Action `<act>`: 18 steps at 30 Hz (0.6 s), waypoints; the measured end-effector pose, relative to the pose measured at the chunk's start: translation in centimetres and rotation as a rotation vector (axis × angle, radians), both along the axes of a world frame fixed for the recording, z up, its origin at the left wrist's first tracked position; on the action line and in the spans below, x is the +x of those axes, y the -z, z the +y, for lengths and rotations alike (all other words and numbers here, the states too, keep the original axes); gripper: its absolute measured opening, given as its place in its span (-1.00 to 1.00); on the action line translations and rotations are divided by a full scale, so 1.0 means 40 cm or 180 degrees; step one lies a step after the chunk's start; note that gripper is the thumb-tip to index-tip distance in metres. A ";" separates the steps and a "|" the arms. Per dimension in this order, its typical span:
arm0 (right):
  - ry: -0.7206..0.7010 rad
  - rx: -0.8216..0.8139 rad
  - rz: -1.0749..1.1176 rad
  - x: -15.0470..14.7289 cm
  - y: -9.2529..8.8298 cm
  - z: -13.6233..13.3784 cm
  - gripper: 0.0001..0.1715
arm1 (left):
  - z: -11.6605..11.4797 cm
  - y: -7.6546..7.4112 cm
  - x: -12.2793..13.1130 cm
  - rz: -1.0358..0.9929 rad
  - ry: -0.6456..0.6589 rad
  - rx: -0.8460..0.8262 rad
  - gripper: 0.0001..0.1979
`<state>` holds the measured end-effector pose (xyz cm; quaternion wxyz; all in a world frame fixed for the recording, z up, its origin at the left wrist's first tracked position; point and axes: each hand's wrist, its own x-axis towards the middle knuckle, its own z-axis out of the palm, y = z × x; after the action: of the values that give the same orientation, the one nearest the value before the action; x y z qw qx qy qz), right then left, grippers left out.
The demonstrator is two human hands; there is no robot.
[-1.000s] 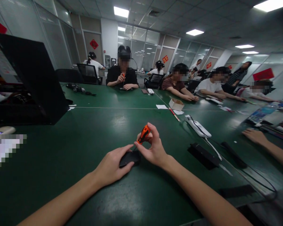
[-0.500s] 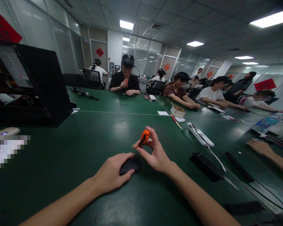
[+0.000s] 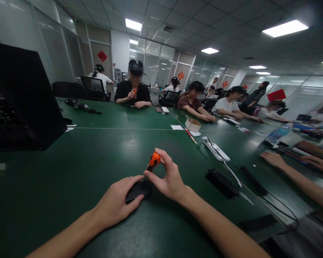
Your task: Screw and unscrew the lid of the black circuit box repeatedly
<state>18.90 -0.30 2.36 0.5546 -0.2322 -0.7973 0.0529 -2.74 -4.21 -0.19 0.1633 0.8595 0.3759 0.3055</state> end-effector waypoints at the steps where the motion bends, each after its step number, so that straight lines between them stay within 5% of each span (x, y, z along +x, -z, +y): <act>1: -0.0040 -0.0058 -0.0009 0.002 -0.004 0.000 -0.06 | 0.001 0.001 -0.001 0.0003 -0.0024 0.0018 -0.54; 10: -0.0392 -0.0536 0.0133 0.002 -0.013 0.007 -0.01 | 0.001 0.001 0.004 0.0049 -0.0026 -0.0048 -0.55; 15: -0.0231 -0.0630 0.0066 0.009 -0.016 0.000 -0.04 | 0.010 -0.020 -0.010 -0.0020 -0.0070 -0.0368 -0.46; 18: -0.0087 -0.0591 -0.0005 0.014 -0.024 -0.009 -0.08 | 0.023 -0.041 -0.025 0.0132 -0.0089 -0.0639 -0.62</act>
<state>19.45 -0.68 3.32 0.5292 -0.2719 -0.7925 0.1340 -3.73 -3.29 1.45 0.2365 0.8396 0.4199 0.2507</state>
